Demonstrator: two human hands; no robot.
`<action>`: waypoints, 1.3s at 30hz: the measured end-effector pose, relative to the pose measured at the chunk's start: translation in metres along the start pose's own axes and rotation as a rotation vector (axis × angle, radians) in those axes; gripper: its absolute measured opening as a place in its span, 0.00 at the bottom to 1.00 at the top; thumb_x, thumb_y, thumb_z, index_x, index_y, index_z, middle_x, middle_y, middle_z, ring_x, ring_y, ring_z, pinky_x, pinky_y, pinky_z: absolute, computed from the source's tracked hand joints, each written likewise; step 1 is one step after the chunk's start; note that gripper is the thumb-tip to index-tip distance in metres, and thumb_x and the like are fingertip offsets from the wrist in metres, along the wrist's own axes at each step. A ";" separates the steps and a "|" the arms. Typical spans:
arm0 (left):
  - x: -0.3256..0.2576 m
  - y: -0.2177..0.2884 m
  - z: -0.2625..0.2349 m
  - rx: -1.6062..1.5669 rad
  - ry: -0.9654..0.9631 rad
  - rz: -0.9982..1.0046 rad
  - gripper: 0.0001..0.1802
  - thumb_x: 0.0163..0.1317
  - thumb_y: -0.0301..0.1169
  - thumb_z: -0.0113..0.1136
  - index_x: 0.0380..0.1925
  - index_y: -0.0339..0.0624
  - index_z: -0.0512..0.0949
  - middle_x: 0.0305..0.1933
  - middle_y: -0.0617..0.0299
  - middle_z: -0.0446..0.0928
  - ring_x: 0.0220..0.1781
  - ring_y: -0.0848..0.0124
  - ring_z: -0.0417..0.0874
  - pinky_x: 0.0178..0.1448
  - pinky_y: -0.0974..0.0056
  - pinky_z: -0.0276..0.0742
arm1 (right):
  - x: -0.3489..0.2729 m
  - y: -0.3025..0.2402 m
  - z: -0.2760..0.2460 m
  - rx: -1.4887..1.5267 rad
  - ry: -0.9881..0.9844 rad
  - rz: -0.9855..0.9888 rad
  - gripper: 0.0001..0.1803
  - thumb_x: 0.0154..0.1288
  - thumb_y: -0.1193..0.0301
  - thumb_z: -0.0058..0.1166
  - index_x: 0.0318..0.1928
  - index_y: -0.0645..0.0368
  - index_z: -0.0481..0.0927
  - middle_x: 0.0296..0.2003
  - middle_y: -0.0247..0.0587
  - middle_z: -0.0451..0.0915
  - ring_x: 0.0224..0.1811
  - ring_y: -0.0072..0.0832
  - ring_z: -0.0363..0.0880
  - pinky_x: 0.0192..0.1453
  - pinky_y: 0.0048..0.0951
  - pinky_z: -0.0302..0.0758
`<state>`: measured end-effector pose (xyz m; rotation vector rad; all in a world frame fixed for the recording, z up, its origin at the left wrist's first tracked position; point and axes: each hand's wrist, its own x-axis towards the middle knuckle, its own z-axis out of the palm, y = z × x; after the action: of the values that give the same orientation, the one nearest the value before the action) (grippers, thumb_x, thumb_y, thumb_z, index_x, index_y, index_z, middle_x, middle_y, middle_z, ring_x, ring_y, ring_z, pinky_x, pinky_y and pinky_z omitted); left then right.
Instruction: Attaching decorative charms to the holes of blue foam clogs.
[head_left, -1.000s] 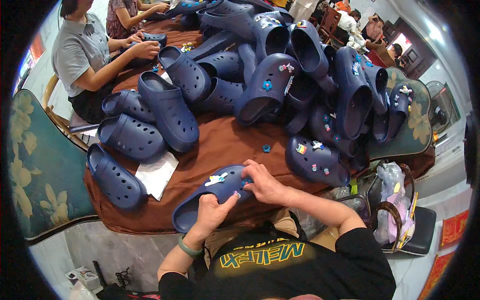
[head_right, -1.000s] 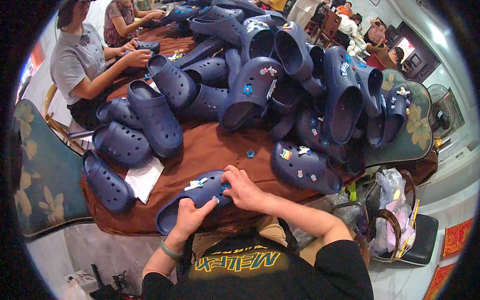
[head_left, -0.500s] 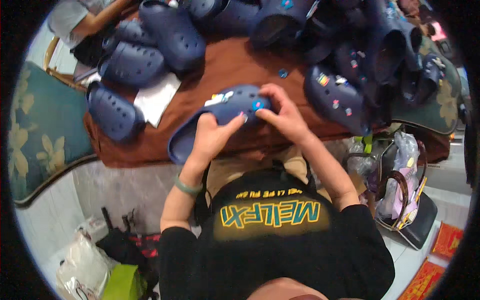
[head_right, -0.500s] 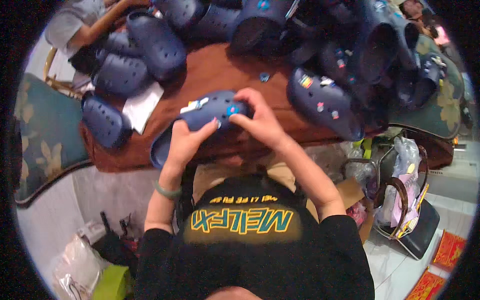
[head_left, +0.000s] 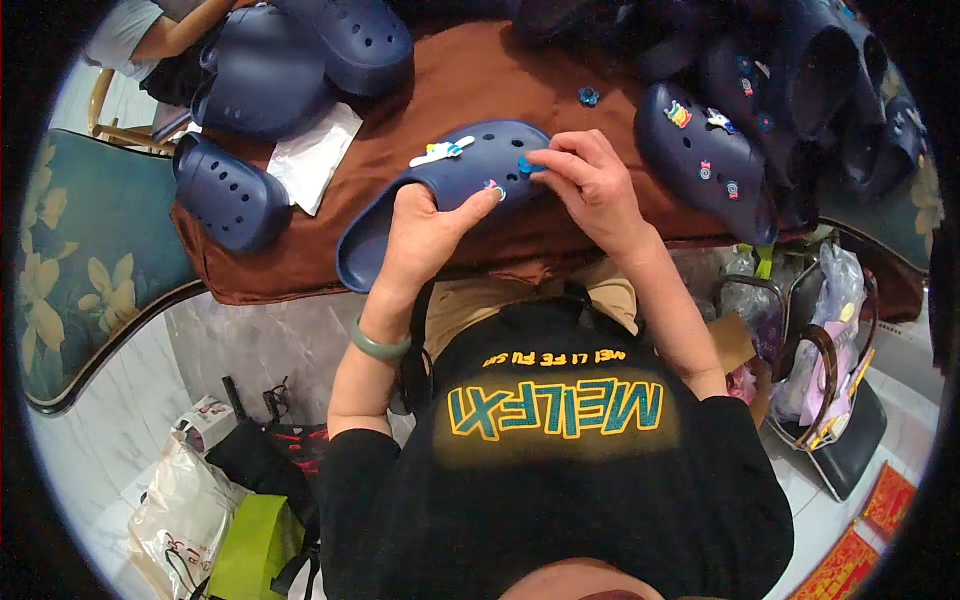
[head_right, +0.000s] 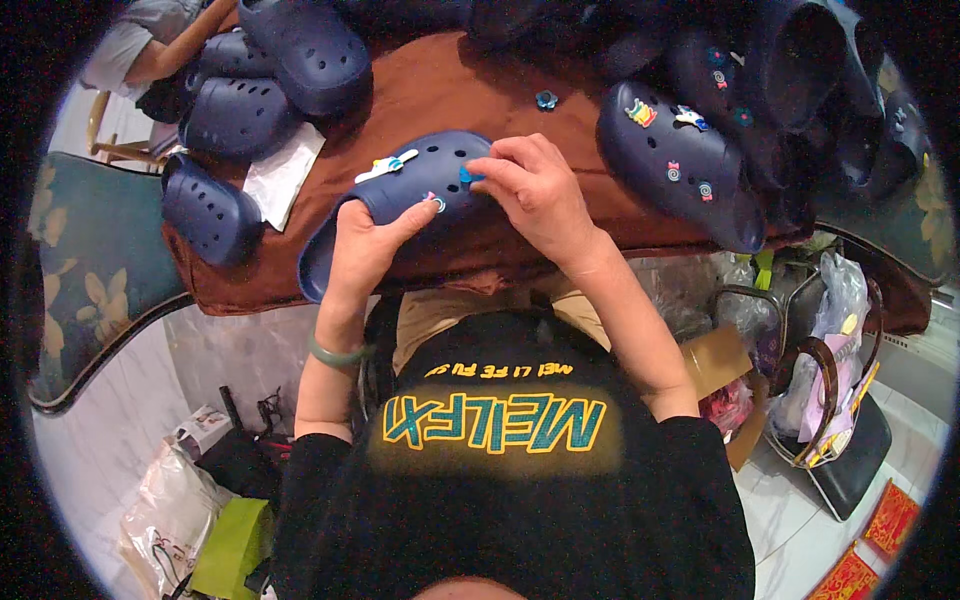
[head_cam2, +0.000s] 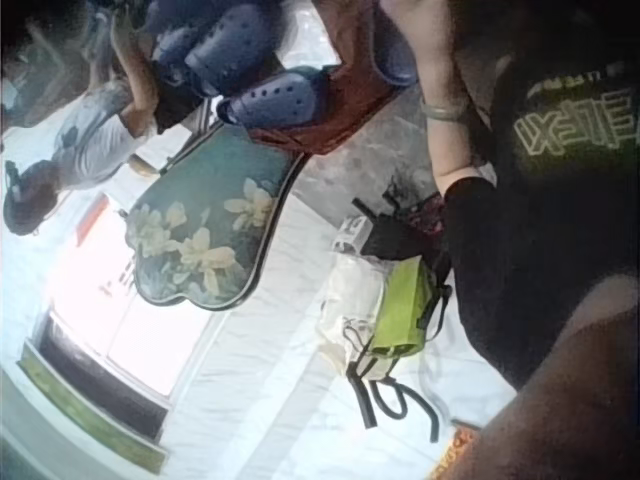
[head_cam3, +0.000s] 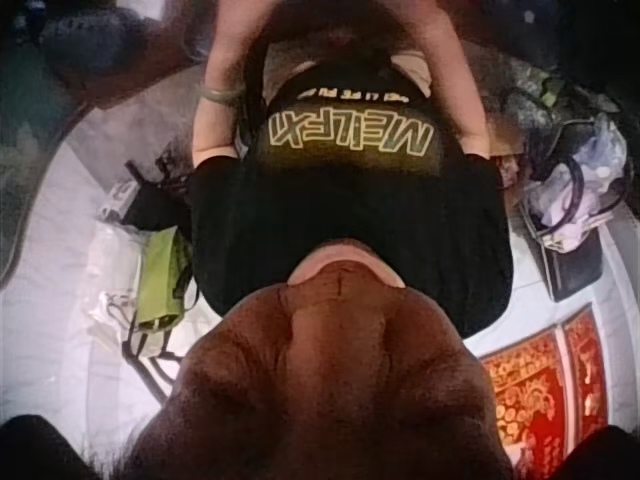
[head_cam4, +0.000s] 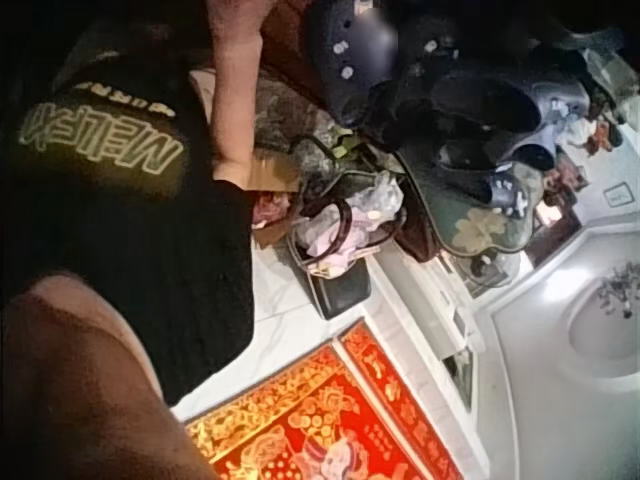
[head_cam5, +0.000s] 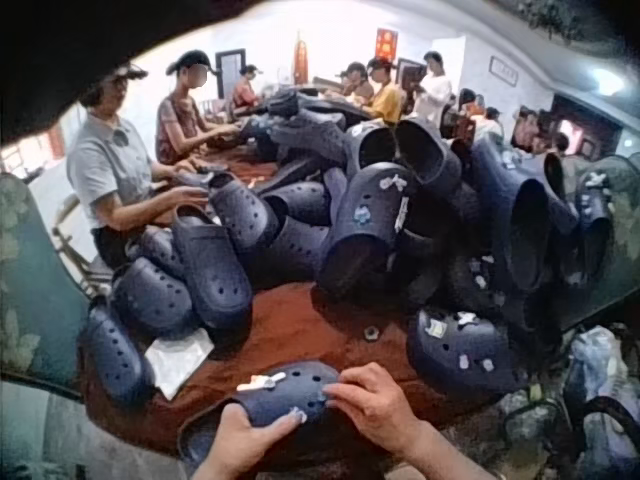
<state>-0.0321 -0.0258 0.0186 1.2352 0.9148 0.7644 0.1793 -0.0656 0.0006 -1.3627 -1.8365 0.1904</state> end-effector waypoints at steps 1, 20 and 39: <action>0.000 0.002 0.000 0.022 0.005 0.003 0.14 0.56 0.26 0.66 0.42 0.34 0.79 0.41 0.63 0.81 0.41 0.76 0.80 0.48 0.69 0.77 | -0.001 0.001 0.002 -0.090 0.031 -0.071 0.14 0.50 0.75 0.66 0.40 0.57 0.83 0.36 0.38 0.78 0.39 0.33 0.77 0.42 0.28 0.75; 0.001 -0.003 -0.002 0.034 -0.002 0.017 0.13 0.57 0.27 0.65 0.41 0.33 0.81 0.40 0.62 0.83 0.41 0.78 0.79 0.49 0.69 0.76 | 0.003 -0.022 -0.005 -0.538 -0.065 -0.362 0.16 0.51 0.75 0.61 0.43 0.63 0.80 0.36 0.37 0.77 0.37 0.32 0.76 0.45 0.33 0.73; 0.002 -0.006 -0.005 -0.007 -0.031 0.060 0.13 0.57 0.29 0.65 0.40 0.32 0.81 0.38 0.61 0.83 0.39 0.77 0.80 0.46 0.68 0.76 | -0.004 -0.013 -0.018 0.167 -0.184 0.294 0.17 0.60 0.77 0.60 0.50 0.55 0.80 0.37 0.41 0.77 0.39 0.30 0.79 0.43 0.27 0.75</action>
<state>-0.0357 -0.0226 0.0122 1.2703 0.8526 0.7936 0.1828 -0.0801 0.0175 -1.5316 -1.7146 0.6270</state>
